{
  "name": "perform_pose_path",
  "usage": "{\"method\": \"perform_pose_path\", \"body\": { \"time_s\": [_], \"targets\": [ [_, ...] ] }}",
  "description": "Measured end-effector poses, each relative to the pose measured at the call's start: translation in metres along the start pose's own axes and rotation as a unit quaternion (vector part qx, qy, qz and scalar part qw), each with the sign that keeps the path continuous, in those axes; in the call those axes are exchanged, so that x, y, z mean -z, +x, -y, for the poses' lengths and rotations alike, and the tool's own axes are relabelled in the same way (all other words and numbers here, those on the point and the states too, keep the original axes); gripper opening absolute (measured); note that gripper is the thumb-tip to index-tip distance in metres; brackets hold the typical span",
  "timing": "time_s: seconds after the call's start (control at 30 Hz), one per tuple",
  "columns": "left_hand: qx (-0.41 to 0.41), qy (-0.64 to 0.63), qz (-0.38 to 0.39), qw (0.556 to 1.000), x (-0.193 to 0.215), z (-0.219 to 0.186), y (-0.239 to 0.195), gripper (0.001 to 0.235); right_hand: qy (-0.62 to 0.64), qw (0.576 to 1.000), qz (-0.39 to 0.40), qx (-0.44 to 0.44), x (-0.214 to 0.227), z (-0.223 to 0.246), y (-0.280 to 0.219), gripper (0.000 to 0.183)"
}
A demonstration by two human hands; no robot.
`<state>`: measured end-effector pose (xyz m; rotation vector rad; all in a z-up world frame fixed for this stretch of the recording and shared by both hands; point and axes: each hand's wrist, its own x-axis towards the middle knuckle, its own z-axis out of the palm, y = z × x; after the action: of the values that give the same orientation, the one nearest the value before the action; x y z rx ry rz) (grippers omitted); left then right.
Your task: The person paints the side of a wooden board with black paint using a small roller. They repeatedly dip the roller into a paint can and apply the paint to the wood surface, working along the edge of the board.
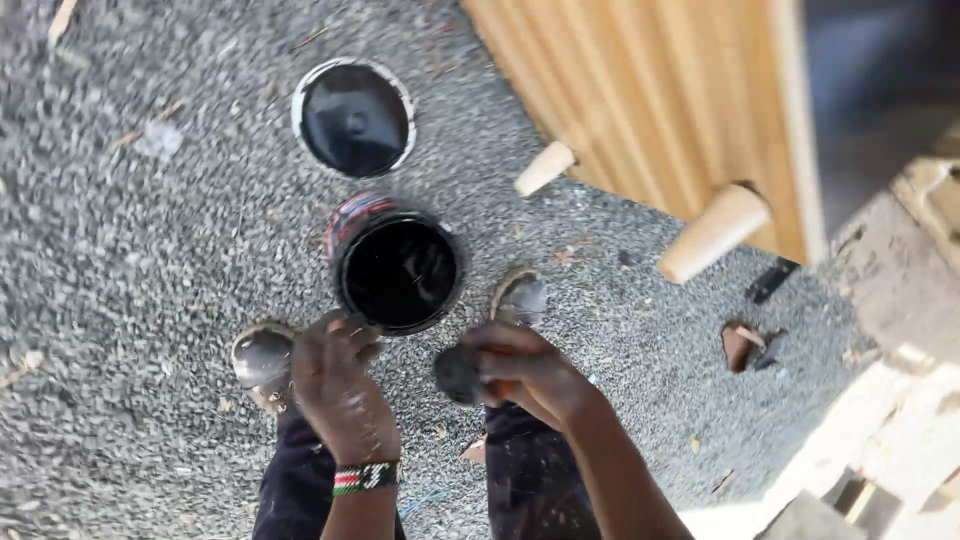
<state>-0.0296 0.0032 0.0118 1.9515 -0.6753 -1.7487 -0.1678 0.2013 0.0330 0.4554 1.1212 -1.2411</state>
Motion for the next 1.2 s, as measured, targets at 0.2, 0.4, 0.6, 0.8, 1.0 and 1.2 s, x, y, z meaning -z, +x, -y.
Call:
{"method": "perform_pose_path", "body": {
  "time_s": [0.2,0.4,0.6,0.8,1.0,1.2],
  "targets": [
    [0.076,0.096,0.321,0.939,-0.025,-0.008,-0.057,0.021,0.126,0.935,-0.160,0.289,0.050,0.004,-0.130,0.056],
    [-0.059,0.187,0.430,0.881,-0.050,-0.024,-0.077,0.021,-0.033,0.702,-0.574,0.421,0.046,0.060,-0.101,0.028],
    [-0.118,0.274,0.331,0.895,-0.124,-0.061,-0.080,0.021,-0.263,0.570,-0.531,0.569,0.060,0.092,-0.073,0.013],
    [-0.171,0.241,0.336,0.894,-0.180,-0.072,-0.110,0.018,-0.234,0.611,-0.543,0.526,0.045,0.090,-0.065,0.015],
    [-0.214,0.257,0.342,0.878,-0.207,-0.067,-0.142,0.021,-0.110,0.650,-0.535,0.529,0.000,0.071,-0.059,0.021],
    [-0.223,0.285,0.343,0.867,-0.206,-0.064,-0.145,0.017,0.064,0.819,-0.472,0.320,0.045,0.112,-0.070,0.014]
  ]
}}
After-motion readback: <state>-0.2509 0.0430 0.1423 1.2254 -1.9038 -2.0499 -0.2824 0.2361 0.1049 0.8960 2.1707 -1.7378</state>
